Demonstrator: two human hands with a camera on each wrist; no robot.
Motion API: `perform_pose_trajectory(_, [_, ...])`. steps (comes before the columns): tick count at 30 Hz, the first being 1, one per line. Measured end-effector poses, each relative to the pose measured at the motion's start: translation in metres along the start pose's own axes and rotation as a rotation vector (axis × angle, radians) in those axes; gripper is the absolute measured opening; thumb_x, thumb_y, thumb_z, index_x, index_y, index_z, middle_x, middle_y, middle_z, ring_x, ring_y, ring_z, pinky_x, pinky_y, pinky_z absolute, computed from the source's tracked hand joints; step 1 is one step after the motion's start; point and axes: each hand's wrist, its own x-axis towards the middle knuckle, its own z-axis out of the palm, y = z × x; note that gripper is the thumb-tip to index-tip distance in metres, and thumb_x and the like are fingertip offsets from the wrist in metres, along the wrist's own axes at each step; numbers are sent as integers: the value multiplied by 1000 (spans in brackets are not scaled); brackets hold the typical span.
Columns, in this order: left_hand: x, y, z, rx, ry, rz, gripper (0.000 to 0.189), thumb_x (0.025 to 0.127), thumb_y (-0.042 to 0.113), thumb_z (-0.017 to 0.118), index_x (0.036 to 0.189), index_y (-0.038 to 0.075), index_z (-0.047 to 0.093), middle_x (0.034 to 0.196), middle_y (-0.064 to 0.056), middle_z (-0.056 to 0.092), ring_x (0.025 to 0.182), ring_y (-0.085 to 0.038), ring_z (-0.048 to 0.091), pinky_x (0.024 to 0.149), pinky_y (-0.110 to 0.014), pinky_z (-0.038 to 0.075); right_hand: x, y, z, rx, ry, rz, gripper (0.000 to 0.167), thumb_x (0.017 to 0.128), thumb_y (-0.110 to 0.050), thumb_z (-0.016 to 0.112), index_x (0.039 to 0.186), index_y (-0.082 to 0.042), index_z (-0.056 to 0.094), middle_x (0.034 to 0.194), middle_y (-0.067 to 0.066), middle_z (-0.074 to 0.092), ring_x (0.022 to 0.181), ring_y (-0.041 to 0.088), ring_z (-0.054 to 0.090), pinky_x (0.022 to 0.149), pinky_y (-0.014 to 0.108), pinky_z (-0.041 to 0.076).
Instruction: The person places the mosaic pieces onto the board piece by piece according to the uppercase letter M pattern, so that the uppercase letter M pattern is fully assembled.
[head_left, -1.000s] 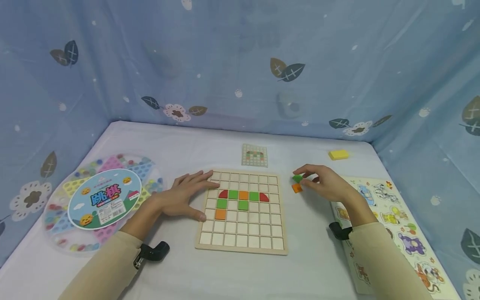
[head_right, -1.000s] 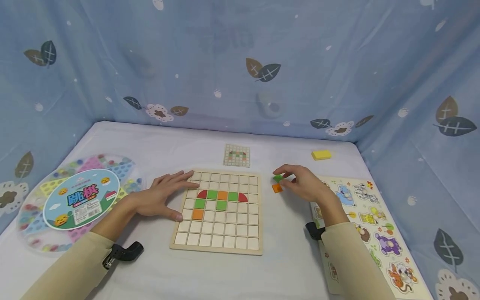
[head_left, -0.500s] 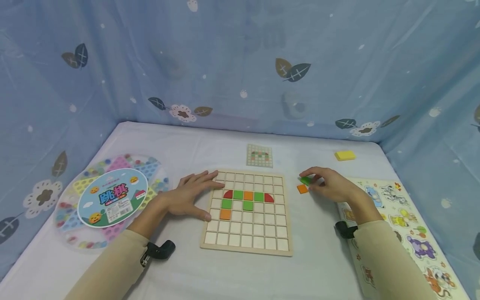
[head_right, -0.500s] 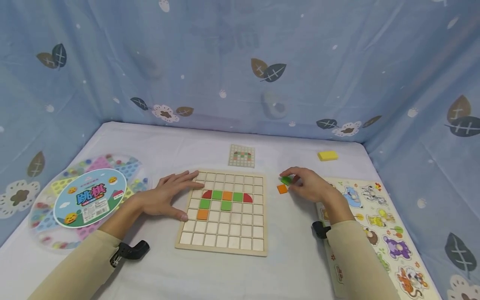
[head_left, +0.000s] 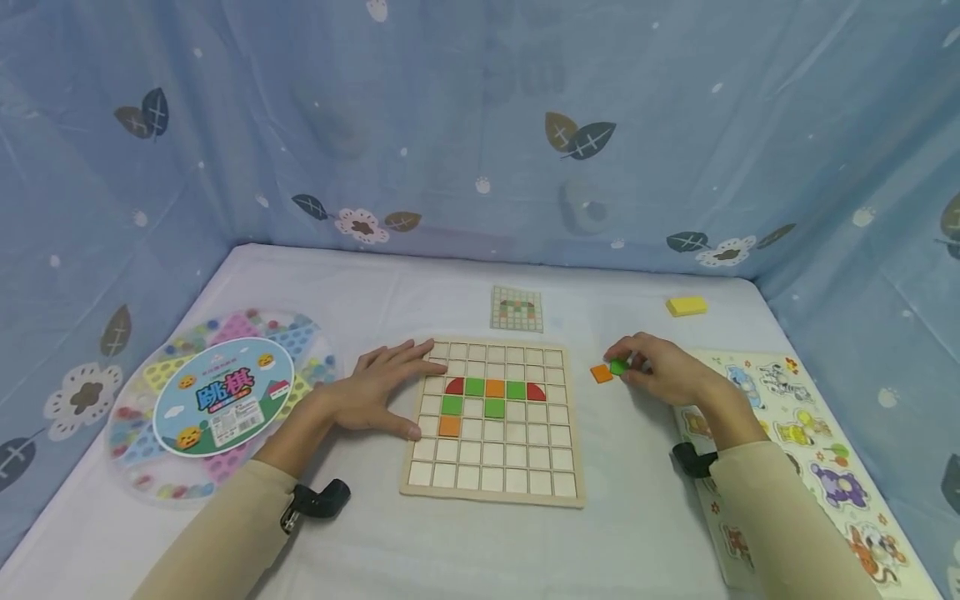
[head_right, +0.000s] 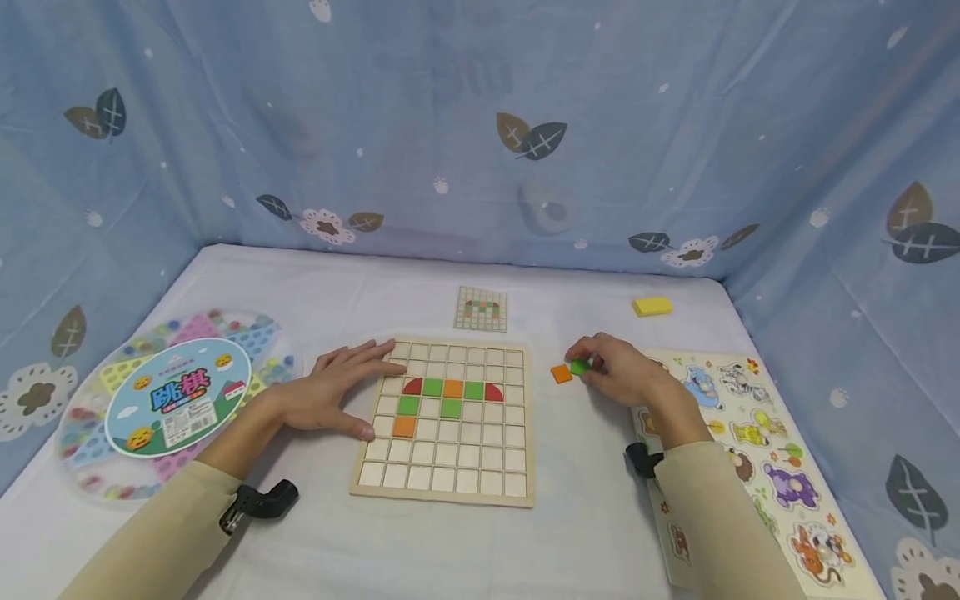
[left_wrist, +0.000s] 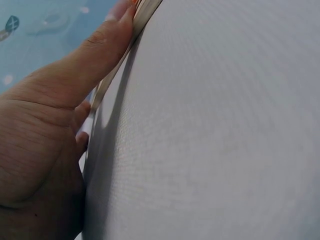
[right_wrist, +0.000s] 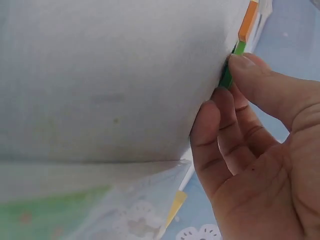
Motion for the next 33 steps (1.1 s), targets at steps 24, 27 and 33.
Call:
perform_pose_trajectory(24, [-5,1,-2,-27,0,3,92,79,56,83,157,31,41,173,-7,10,159,-39,4,117,-70,4,-17,-15,6,430,13,-29,41,100,-19,69,138,-7,62,142,14,57,122,32,64,95,27,55])
perform_pose_trajectory(27, [-3,1,-2,-21,-1,9,93,79,57,83,158,29,40,173,-7,10,159,-38,4,117,-69,4,-19,-19,7,488,12,-30,41,99,-19,70,139,-8,62,142,15,58,120,28,65,94,28,56])
perform_pose_trajectory(33, [-1,2,-1,-20,-7,2,95,78,59,82,158,29,40,174,-6,10,159,-37,4,117,-68,5,-20,-25,12,588,9,-104,41,100,-11,66,140,-2,59,140,24,55,117,32,66,95,31,56])
